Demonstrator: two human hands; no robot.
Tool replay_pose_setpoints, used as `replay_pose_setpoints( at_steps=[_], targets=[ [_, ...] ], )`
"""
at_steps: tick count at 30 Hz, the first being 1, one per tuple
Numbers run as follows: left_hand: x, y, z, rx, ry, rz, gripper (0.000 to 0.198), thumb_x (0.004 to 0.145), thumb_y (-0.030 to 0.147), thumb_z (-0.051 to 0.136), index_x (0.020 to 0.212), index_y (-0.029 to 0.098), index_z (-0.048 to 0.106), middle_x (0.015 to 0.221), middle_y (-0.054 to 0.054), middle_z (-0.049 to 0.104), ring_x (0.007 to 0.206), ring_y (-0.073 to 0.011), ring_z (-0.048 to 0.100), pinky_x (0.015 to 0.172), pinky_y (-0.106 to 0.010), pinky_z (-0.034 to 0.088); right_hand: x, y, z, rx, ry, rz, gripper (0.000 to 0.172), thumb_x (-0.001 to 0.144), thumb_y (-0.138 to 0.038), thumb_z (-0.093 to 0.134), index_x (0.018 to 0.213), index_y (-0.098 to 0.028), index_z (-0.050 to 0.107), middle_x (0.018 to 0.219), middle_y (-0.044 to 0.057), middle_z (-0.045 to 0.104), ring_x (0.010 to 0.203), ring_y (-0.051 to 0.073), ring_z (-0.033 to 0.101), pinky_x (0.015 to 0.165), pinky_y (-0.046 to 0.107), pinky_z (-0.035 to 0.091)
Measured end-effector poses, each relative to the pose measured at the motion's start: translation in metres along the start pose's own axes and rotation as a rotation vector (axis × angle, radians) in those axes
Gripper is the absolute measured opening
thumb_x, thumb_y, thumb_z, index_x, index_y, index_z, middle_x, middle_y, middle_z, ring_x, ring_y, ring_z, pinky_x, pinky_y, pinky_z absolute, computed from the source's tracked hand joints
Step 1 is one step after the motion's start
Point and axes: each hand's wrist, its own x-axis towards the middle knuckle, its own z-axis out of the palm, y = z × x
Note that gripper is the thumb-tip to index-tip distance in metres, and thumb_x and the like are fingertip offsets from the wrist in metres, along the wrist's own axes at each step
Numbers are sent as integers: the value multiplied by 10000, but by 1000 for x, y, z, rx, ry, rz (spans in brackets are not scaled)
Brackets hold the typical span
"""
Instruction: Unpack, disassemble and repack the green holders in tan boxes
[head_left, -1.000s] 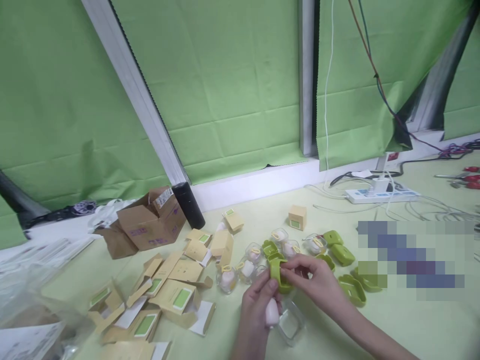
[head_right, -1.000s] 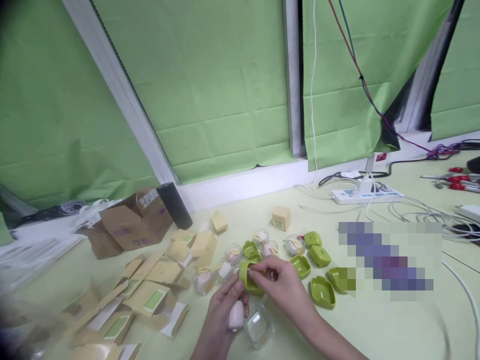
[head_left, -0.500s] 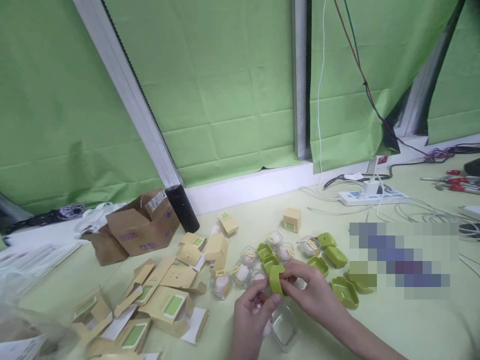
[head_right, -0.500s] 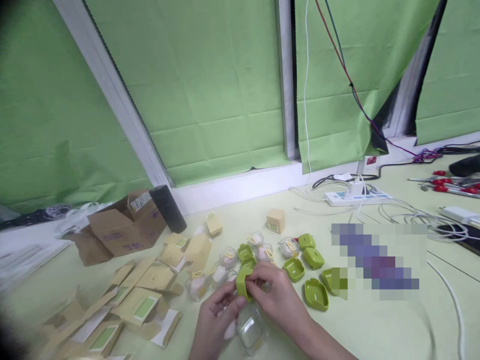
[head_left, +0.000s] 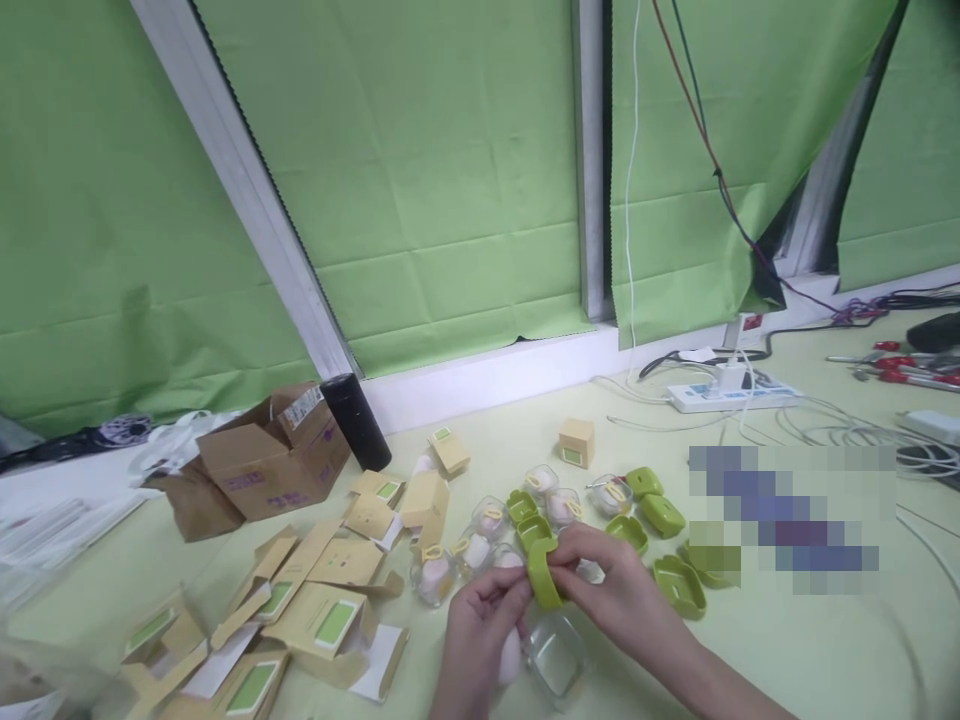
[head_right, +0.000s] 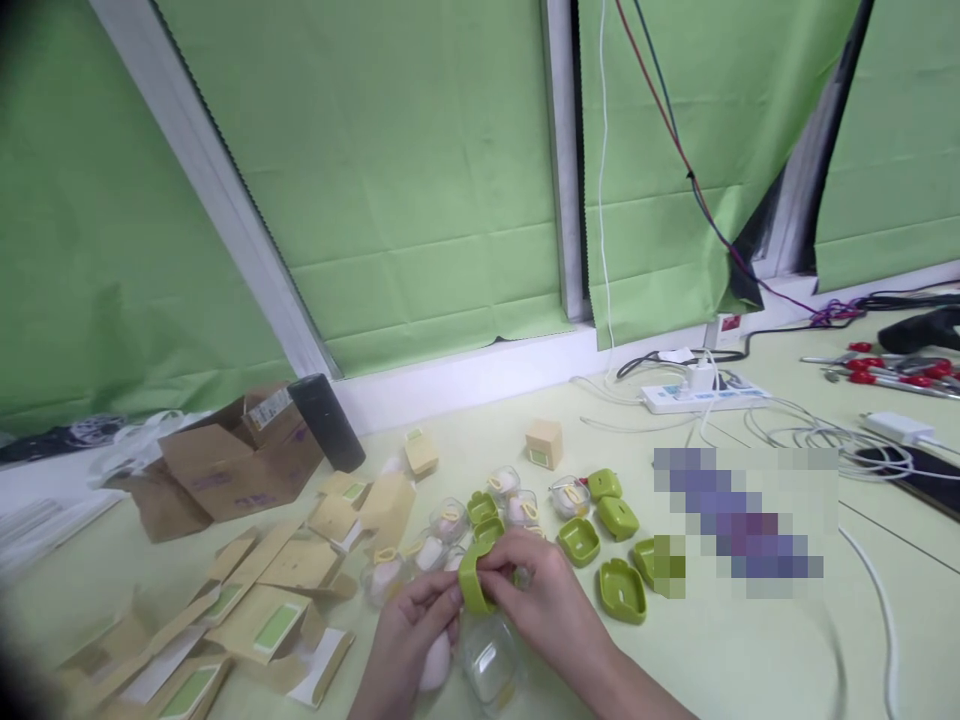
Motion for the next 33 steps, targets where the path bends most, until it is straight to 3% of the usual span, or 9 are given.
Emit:
replay_pose_setpoints(
  at_steps=[9, 12, 14, 16, 18, 21, 27, 29, 33],
  targets=[
    [6, 0, 0, 93, -86, 20, 259, 454, 247, 805, 587, 131, 616, 554, 8, 573, 546, -105, 498, 541, -199, 368, 0, 1, 1, -25, -100, -99, 162, 779, -130, 574, 653, -188, 656, 663, 11, 626, 672, 151, 576, 635, 259, 465],
    [6, -3, -3, 20, -108, 17, 276, 500, 292, 785, 612, 141, 584, 569, 23, 546, 544, -91, 470, 530, -191, 353, -3, -4, -6, -14, -122, -84, 91, 798, -197, 574, 857, -209, 643, 823, 24, 646, 789, 168, 595, 727, 290, 484],
    [4, -4, -4, -15, -125, 6, 286, 540, 342, 763, 647, 144, 586, 571, 25, 529, 542, -91, 459, 517, -189, 340, -5, -7, -11, -18, -148, -91, 454, 715, -245, 676, 1144, -246, 528, 1085, 49, 597, 984, 204, 561, 841, 330, 470],
    [1, -3, -4, -25, -164, -23, 319, 531, 362, 766, 703, 142, 612, 598, 14, 540, 570, -104, 469, 523, -195, 344, -7, -8, -14, -46, -233, -151, 733, 628, -270, 752, 1275, -287, 410, 1256, 55, 506, 1142, 235, 478, 934, 359, 425],
    [-2, -1, -2, -27, -187, -38, 354, 520, 349, 775, 769, 138, 639, 652, -4, 565, 624, -119, 484, 568, -207, 370, -8, -8, -13, -68, -300, -236, 656, 638, -276, 747, 1230, -298, 465, 1243, 42, 532, 1158, 232, 476, 960, 356, 404],
    [-5, 1, 0, -27, -202, -17, 319, 544, 346, 768, 744, 134, 638, 636, 6, 540, 622, -112, 470, 596, -216, 381, -9, -9, -9, -65, -253, -332, 469, 663, -230, 720, 1096, -267, 545, 1075, 27, 629, 1013, 199, 570, 892, 319, 443],
    [-8, -1, -1, -98, -245, -31, 290, 585, 335, 757, 680, 128, 579, 580, 34, 483, 529, -70, 413, 501, -182, 336, -13, -13, -8, -61, -214, -398, 493, 646, -152, 710, 1090, -273, 533, 1027, 21, 617, 970, 198, 574, 859, 323, 465],
    [-6, 1, -1, -168, -207, -54, 236, 632, 299, 723, 675, 129, 564, 564, 37, 483, 494, -60, 405, 468, -171, 328, -12, -9, -9, -46, -194, -326, 476, 694, -176, 683, 1125, -284, 511, 1066, 30, 596, 1010, 207, 561, 872, 337, 473],
    [-2, 14, -3, -520, 97, -128, 141, 759, 235, 569, 670, 134, 524, 619, 8, 529, 488, -57, 438, 440, -156, 357, -5, 6, -11, -53, 7, -115, 498, 821, -280, 561, 1280, -308, 370, 1240, 60, 485, 1121, 231, 504, 900, 385, 475]
  ],
)
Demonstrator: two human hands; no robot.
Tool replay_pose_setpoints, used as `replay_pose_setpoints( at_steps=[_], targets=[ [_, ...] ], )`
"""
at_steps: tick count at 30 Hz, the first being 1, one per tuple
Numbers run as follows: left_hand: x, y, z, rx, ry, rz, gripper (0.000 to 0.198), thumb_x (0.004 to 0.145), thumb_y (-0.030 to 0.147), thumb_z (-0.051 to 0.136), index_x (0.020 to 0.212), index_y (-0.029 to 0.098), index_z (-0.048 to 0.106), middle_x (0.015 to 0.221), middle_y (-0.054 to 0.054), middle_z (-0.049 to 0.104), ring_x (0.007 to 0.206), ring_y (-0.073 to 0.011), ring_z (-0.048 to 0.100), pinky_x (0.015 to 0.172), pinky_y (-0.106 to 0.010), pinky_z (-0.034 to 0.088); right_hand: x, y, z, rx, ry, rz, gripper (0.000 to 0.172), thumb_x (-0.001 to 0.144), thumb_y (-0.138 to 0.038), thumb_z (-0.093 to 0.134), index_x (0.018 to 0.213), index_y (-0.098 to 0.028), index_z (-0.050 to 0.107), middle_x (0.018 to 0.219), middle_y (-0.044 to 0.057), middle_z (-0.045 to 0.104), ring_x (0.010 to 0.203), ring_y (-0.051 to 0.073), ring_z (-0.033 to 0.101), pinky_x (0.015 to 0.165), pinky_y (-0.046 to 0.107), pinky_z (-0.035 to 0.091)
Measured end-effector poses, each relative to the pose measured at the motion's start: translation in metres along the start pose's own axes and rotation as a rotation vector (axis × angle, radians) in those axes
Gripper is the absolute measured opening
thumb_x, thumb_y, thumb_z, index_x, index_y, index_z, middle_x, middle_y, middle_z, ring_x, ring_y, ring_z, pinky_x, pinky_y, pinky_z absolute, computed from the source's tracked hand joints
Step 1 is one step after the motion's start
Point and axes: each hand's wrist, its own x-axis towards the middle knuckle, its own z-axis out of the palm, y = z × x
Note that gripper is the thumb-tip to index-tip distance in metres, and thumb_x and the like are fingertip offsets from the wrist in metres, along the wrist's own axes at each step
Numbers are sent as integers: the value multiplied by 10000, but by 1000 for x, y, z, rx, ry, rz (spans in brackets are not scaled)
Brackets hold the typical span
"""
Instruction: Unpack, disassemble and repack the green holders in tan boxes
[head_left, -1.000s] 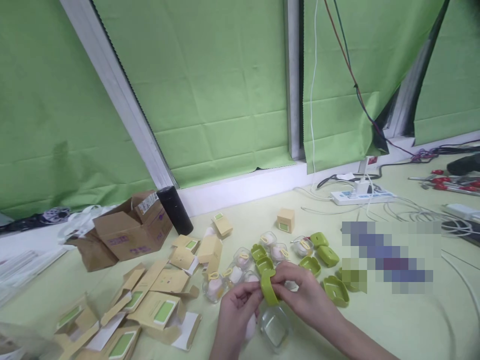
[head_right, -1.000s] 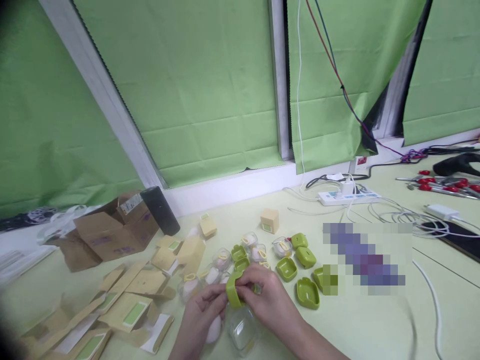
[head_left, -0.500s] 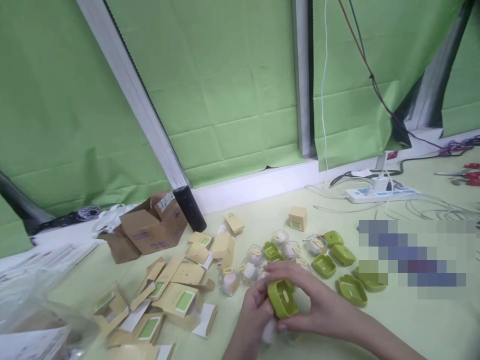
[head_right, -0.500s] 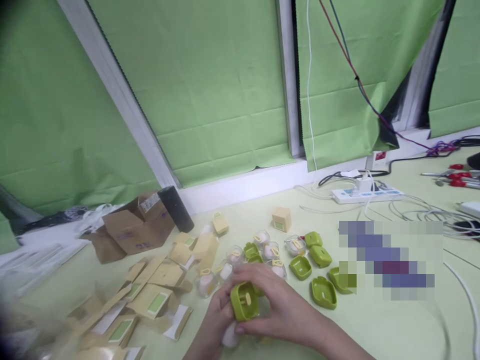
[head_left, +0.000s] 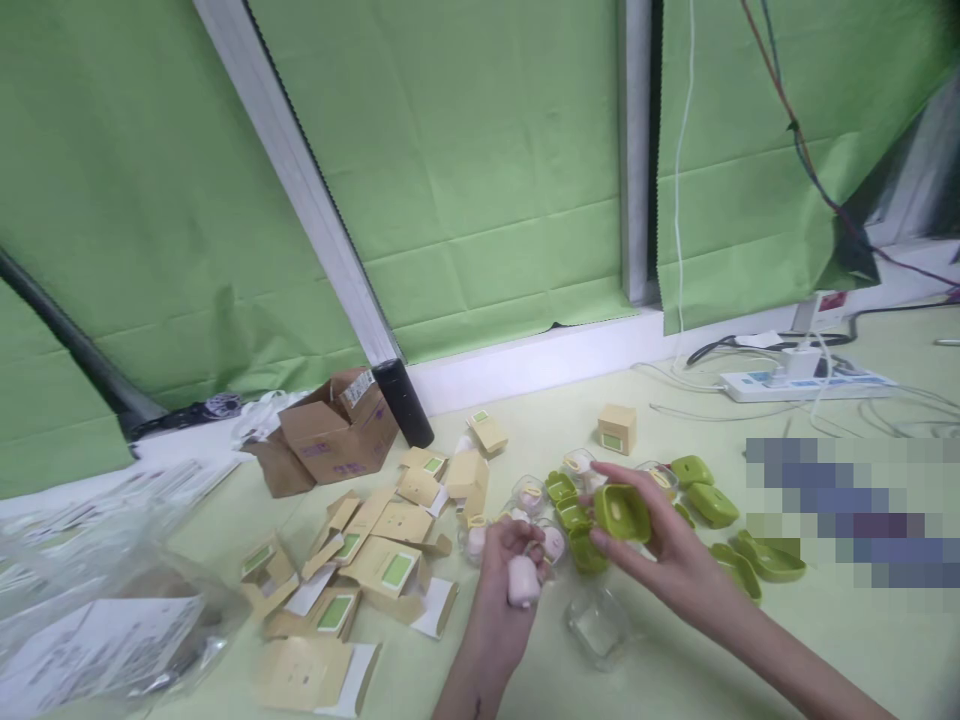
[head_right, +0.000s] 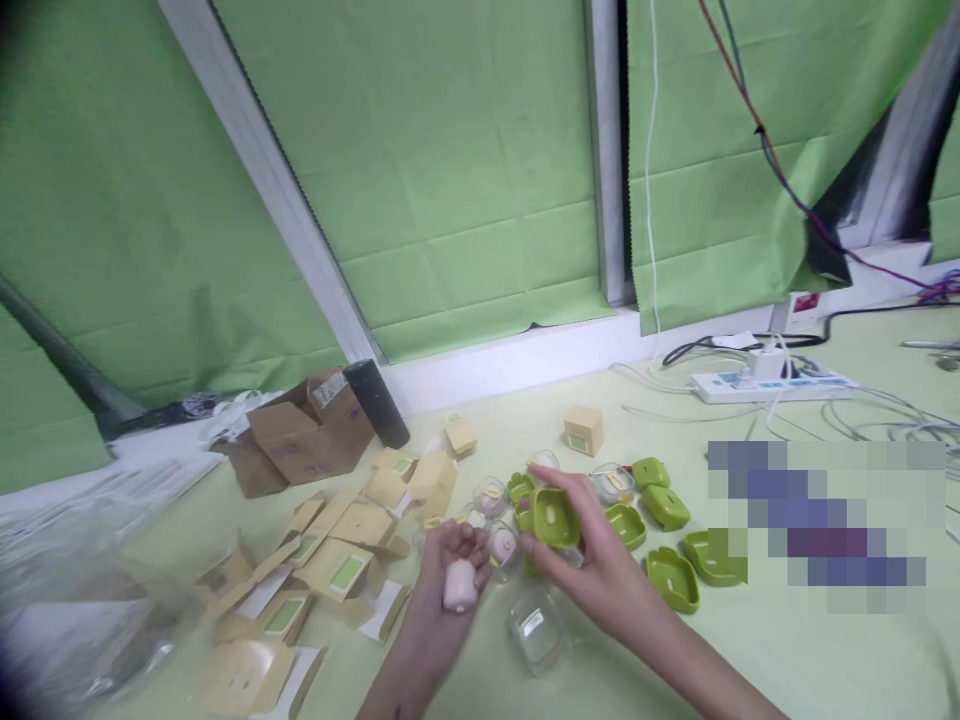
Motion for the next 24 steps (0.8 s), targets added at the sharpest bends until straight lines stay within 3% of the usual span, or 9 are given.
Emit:
replay_pose_setpoints(
  at_steps=[3, 5, 9, 10, 12, 15, 17, 20, 24],
  targets=[
    [-1, 12, 2, -314, 186, -96, 161, 820, 262, 473, 732, 132, 508, 679, -28, 559, 593, -93, 531, 537, -195, 468, 3, 10, 2, -35, 90, 111, 537, 797, -363, 590, 1275, -299, 354, 1210, 66, 507, 1104, 255, 514, 847, 391, 500],
    [-4, 16, 0, -428, 237, -197, 156, 831, 267, 453, 774, 130, 500, 683, -31, 564, 623, -107, 561, 559, -217, 500, 3, 12, 3, -17, 53, 168, 513, 758, -414, 627, 1207, -286, 416, 1141, 61, 556, 1012, 260, 564, 773, 380, 524],
    [-8, 14, -5, -408, 46, -333, 239, 826, 331, 432, 746, 122, 514, 473, 46, 413, 375, -66, 401, 307, -131, 301, 3, 7, 4, 6, -104, 206, 471, 739, -448, 630, 1172, -311, 502, 1212, 41, 550, 996, 266, 572, 757, 381, 522],
    [-9, 13, -4, -374, -4, -307, 244, 818, 327, 427, 728, 121, 521, 451, 52, 386, 353, -67, 372, 291, -139, 278, 3, 5, 4, 13, -118, 211, 486, 738, -449, 630, 1185, -318, 494, 1236, 37, 536, 1023, 267, 561, 770, 377, 519],
    [-9, 12, 0, -314, -52, -227, 185, 794, 241, 426, 706, 118, 532, 495, 7, 461, 425, -104, 471, 358, -185, 393, 3, 1, 3, 25, -121, 224, 499, 719, -448, 648, 1172, -310, 491, 1228, 36, 537, 1067, 266, 538, 803, 368, 510],
    [-8, 13, 7, -286, -67, -128, 117, 776, 75, 446, 739, 105, 553, 746, -83, 606, 720, -162, 613, 652, -276, 535, 5, -1, -1, 33, -124, 221, 468, 692, -441, 679, 1104, -292, 517, 1160, 35, 568, 1109, 268, 511, 870, 376, 480],
    [-5, 12, 9, -299, -51, -48, 89, 814, 85, 485, 816, 94, 574, 872, -103, 626, 832, -163, 618, 754, -273, 531, 6, 1, -4, 33, -135, 187, 440, 715, -442, 660, 1108, -296, 527, 1185, 36, 560, 1129, 266, 501, 905, 379, 459],
    [-2, 6, 8, -276, -34, 12, 143, 837, 197, 538, 911, 85, 589, 948, -114, 628, 864, -156, 616, 768, -243, 529, 5, 7, -8, -8, -169, 98, 445, 767, -428, 614, 1181, -319, 492, 1244, 43, 527, 1147, 262, 495, 907, 376, 459],
    [-11, -6, 9, -101, -178, 44, 206, 807, 208, 592, 982, 99, 603, 999, -102, 623, 908, -159, 594, 813, -257, 496, -3, 15, -4, -125, -167, -76, 473, 802, -353, 595, 1235, -311, 409, 1219, 67, 527, 1134, 259, 505, 870, 389, 487]
  ],
)
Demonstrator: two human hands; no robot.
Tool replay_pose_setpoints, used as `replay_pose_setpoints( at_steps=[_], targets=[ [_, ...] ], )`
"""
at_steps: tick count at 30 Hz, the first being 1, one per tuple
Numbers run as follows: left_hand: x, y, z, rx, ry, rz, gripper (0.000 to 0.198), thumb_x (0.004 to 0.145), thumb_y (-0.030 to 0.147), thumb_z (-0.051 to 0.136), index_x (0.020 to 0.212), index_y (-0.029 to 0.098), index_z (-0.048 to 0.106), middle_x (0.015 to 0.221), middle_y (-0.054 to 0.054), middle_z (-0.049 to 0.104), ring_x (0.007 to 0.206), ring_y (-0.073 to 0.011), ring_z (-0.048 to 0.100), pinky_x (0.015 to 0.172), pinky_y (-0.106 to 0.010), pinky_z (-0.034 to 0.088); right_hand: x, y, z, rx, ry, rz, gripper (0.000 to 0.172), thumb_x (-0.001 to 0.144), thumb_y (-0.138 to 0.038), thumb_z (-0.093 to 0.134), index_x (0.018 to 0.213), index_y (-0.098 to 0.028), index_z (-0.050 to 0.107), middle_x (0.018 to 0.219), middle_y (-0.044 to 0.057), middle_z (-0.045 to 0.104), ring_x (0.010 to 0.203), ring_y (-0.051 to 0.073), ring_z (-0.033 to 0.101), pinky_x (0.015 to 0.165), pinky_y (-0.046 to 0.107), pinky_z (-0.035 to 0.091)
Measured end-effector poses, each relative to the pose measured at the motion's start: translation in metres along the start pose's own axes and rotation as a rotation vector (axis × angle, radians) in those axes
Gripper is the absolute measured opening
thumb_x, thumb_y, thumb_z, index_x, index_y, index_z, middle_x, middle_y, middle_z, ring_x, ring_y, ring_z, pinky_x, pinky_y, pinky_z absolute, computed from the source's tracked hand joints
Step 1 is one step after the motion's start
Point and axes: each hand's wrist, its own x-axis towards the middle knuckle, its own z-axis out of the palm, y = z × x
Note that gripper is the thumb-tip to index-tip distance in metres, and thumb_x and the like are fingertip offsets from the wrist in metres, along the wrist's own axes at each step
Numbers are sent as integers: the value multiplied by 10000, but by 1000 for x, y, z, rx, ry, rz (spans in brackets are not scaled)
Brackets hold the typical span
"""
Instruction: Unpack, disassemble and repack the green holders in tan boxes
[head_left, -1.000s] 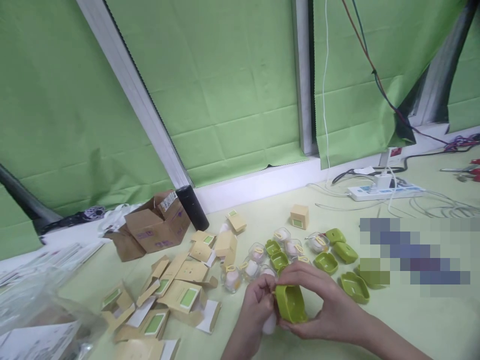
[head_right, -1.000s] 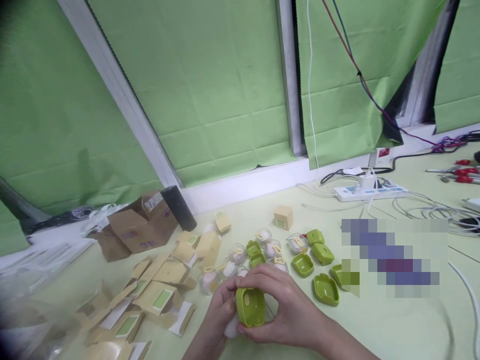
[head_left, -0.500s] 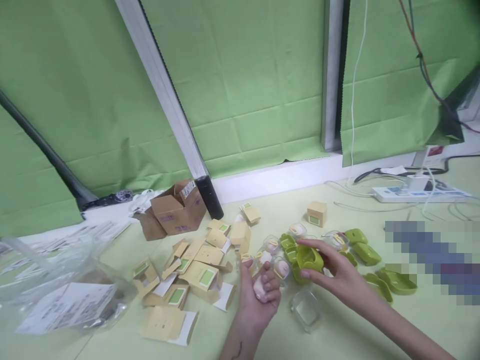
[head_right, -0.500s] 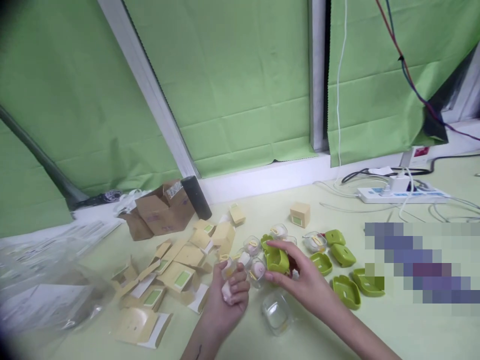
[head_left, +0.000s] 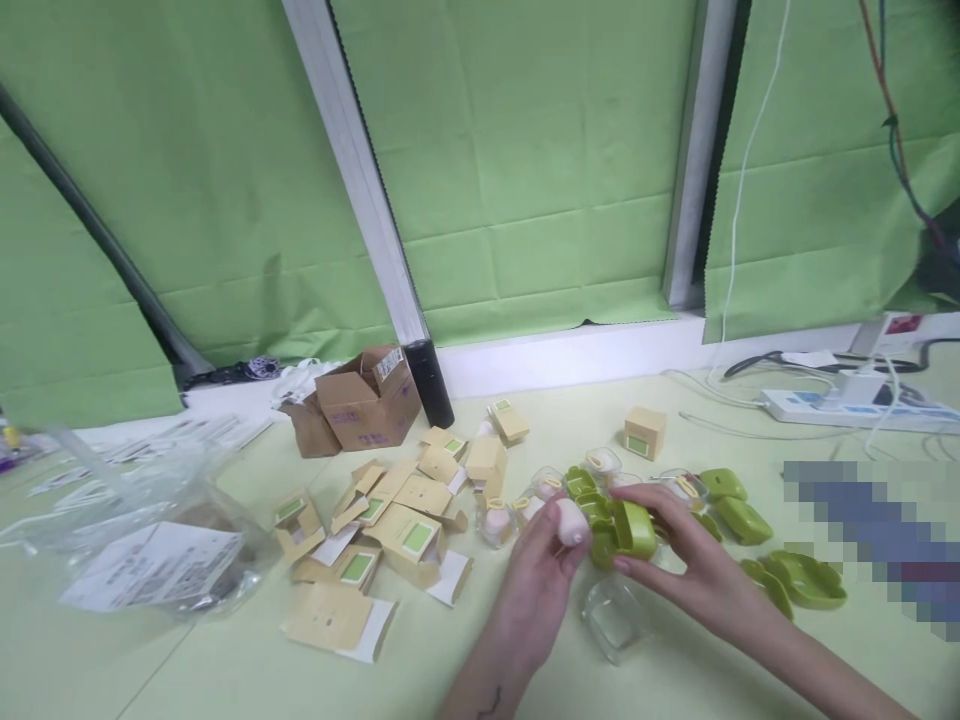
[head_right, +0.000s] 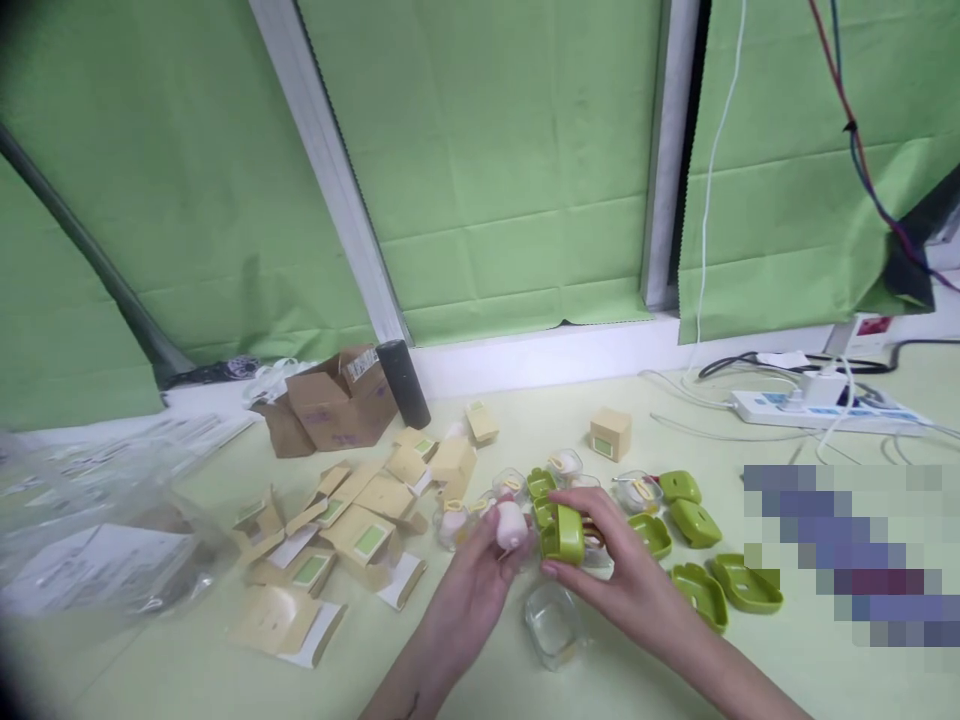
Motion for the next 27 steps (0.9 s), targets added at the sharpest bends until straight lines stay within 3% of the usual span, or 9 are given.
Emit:
replay_pose_setpoints(
  at_steps=[3, 7, 13, 19, 27],
  targets=[
    [-10, -7, 4, 124, -113, -2, 204, 800, 217, 605, 958, 88, 613, 985, -110, 626, 918, -165, 579, 821, -267, 466, -7, 2, 8, -69, 32, -110, 464, 821, -279, 576, 1242, -290, 380, 1209, 74, 535, 1150, 250, 498, 908, 394, 471],
    [-14, -12, 4, 195, -125, -23, 147, 773, 225, 637, 859, 107, 620, 852, -64, 635, 772, -121, 572, 723, -234, 452, -14, 5, 12, -129, 36, -213, 482, 803, -230, 595, 1236, -284, 390, 1179, 71, 572, 1107, 252, 541, 900, 394, 484],
    [-10, -13, 1, 297, -85, -22, 229, 648, 223, 747, 825, 119, 646, 814, -45, 643, 762, -125, 555, 710, -229, 409, -19, 6, 9, -152, -11, -214, 508, 806, -237, 600, 1244, -299, 351, 1176, 64, 561, 1117, 238, 528, 910, 384, 474],
    [-10, -12, 0, 405, -154, -65, 250, 614, 217, 764, 807, 108, 647, 768, -43, 636, 725, -133, 542, 697, -244, 395, -19, 3, 7, -165, -81, -217, 541, 829, -226, 569, 1293, -311, 305, 1202, 71, 541, 1107, 229, 529, 868, 360, 495],
    [-12, -9, 3, 479, -125, -108, 286, 556, 239, 788, 737, 120, 602, 695, -8, 589, 672, -122, 515, 623, -221, 377, -19, -1, 7, -128, -100, -203, 497, 785, -206, 595, 1232, -305, 402, 1155, 69, 551, 1098, 240, 525, 867, 360, 489]
  ],
)
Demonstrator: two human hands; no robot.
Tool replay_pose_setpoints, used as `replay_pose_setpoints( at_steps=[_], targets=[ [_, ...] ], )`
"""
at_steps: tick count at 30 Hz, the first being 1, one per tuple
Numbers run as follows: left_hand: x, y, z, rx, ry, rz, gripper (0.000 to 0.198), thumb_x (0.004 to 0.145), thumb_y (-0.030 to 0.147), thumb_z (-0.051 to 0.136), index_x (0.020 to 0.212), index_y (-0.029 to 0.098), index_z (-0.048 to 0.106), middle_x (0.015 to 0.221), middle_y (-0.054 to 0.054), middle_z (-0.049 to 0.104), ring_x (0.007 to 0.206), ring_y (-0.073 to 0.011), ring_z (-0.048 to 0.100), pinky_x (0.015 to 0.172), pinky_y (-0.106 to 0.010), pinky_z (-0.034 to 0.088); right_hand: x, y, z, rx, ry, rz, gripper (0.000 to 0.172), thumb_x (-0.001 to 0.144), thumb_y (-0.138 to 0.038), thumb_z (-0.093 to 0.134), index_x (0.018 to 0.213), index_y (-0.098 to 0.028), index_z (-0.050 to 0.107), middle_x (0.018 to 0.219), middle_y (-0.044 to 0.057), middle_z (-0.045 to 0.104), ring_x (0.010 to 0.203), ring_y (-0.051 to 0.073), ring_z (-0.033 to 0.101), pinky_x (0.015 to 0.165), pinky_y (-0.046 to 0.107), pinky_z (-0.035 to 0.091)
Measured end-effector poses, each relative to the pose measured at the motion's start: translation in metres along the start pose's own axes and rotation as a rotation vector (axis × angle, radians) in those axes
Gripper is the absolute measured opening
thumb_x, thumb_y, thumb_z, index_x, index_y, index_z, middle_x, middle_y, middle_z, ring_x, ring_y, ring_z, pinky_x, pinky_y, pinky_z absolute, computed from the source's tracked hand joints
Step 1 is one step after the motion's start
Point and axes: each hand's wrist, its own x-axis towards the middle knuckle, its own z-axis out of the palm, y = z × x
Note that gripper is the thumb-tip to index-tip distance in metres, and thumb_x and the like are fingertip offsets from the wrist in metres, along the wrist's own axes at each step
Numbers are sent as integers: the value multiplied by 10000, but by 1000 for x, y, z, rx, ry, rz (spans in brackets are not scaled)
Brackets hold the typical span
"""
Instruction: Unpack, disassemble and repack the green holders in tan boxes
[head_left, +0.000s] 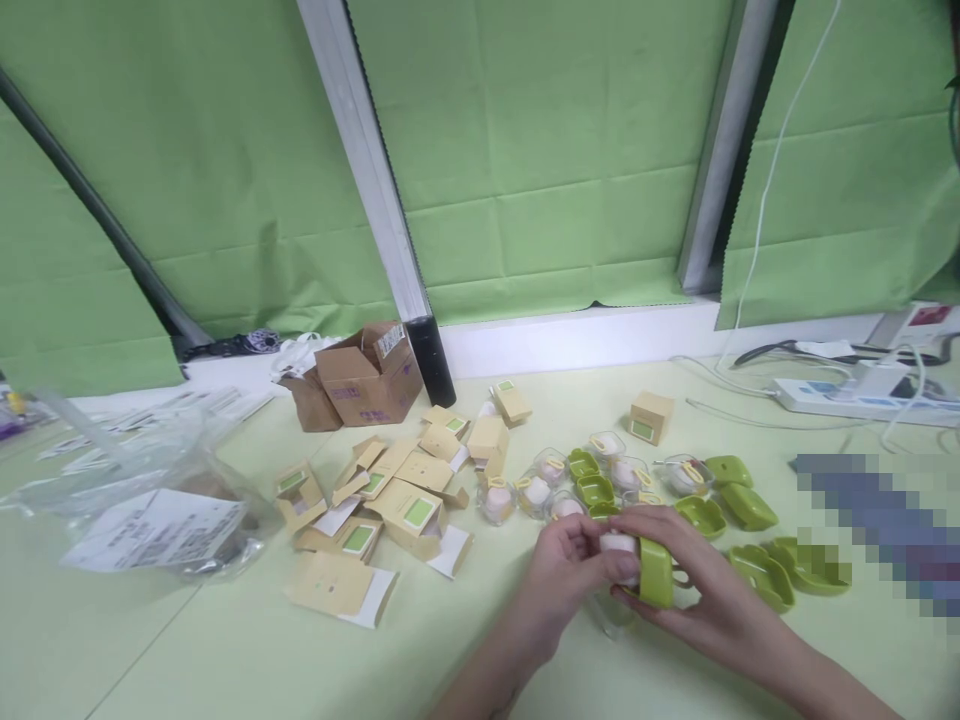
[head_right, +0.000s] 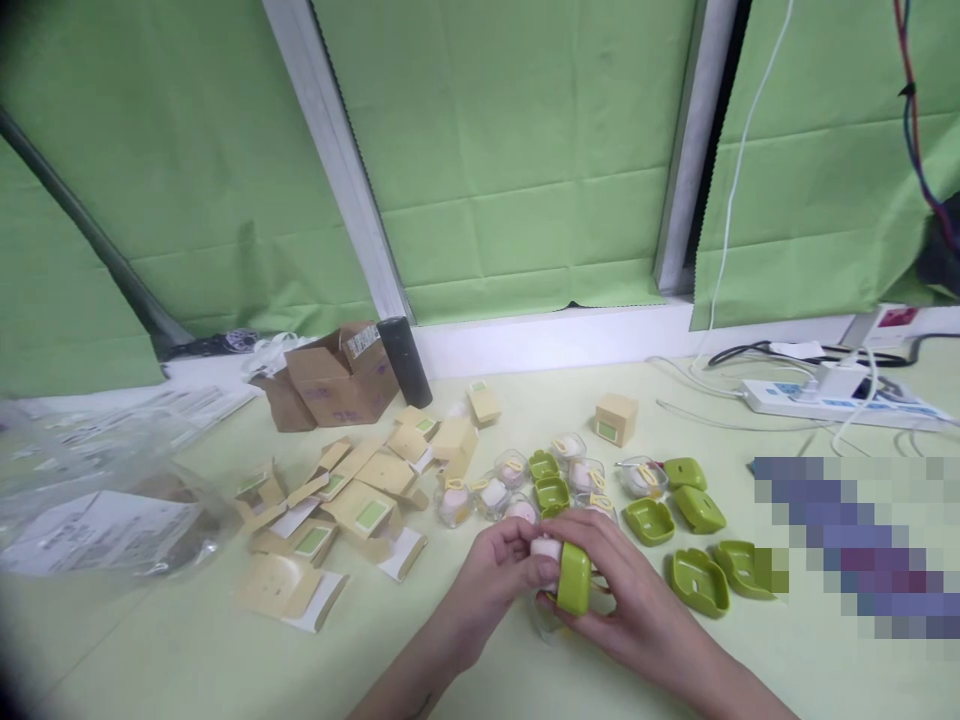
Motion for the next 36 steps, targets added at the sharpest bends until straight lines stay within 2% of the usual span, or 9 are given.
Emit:
replay_pose_setpoints(
  at_steps=[4, 9, 12, 15, 18, 21, 23, 28, 36],
  targets=[
    [-2, 1, 0, 25, -29, -46, 363, 509, 205, 810, 785, 135, 585, 753, -13, 588, 748, -140, 528, 677, -231, 389, 0, 0, 0, 10, -14, 5, 464, 760, -185, 596, 1178, -295, 426, 1102, 72, 545, 1050, 247, 540, 823, 354, 500],
    [-4, -11, 2, -59, -120, -42, 323, 737, 392, 638, 946, 155, 570, 900, -41, 563, 865, -148, 513, 783, -253, 379, 0, 0, 3, 35, 68, -38, 386, 726, -118, 593, 1023, -270, 398, 966, 38, 537, 903, 215, 563, 755, 326, 496],
    [-6, -13, 5, -30, -177, -109, 326, 786, 438, 553, 964, 167, 582, 849, -33, 544, 801, -157, 515, 711, -265, 409, 2, -1, 8, 15, 52, -77, 450, 668, -109, 627, 1025, -260, 399, 955, 35, 532, 882, 227, 558, 746, 338, 496],
    [-10, -10, 4, 114, -216, -107, 371, 779, 468, 544, 978, 160, 597, 789, -23, 542, 751, -161, 508, 668, -262, 407, 3, -5, 12, 11, 128, -93, 385, 667, -103, 617, 950, -257, 407, 872, 16, 529, 776, 199, 562, 664, 317, 501],
    [-11, -6, 2, 253, -160, -14, 384, 770, 474, 559, 962, 145, 609, 780, -24, 547, 754, -148, 504, 687, -240, 397, 4, -8, 9, -29, 141, -101, 424, 650, -201, 692, 981, -257, 434, 935, 43, 545, 866, 234, 571, 712, 354, 512],
    [-9, -3, 0, 155, -161, -26, 465, 745, 466, 592, 1098, 170, 524, 805, -27, 537, 695, -153, 544, 613, -258, 434, 4, -7, -2, -16, -23, -48, 560, 655, -257, 698, 1151, -255, 439, 1174, 99, 508, 1110, 282, 499, 862, 399, 490],
    [-6, -2, -1, 128, -156, -51, 499, 719, 414, 634, 1130, 176, 482, 746, -6, 523, 615, -134, 536, 543, -238, 428, 4, -4, -10, 13, -99, -30, 469, 757, -193, 592, 1192, -278, 441, 1245, 84, 493, 1172, 243, 474, 923, 383, 465],
    [-4, -3, 2, 195, -70, -29, 313, 773, 332, 520, 1033, 157, 515, 660, 18, 489, 563, -104, 474, 476, -190, 350, 7, 0, -12, -13, 3, -95, 330, 800, -119, 525, 1096, -265, 525, 1128, 65, 612, 1081, 207, 569, 883, 339, 500],
    [-4, -6, 11, 402, 21, 68, 237, 682, 105, 475, 905, 163, 530, 694, 27, 484, 586, -95, 433, 549, -198, 357, 3, -12, 1, -208, 151, -198, 362, 679, -25, 490, 970, -240, 504, 982, 77, 683, 910, 209, 660, 732, 295, 560]
  ],
)
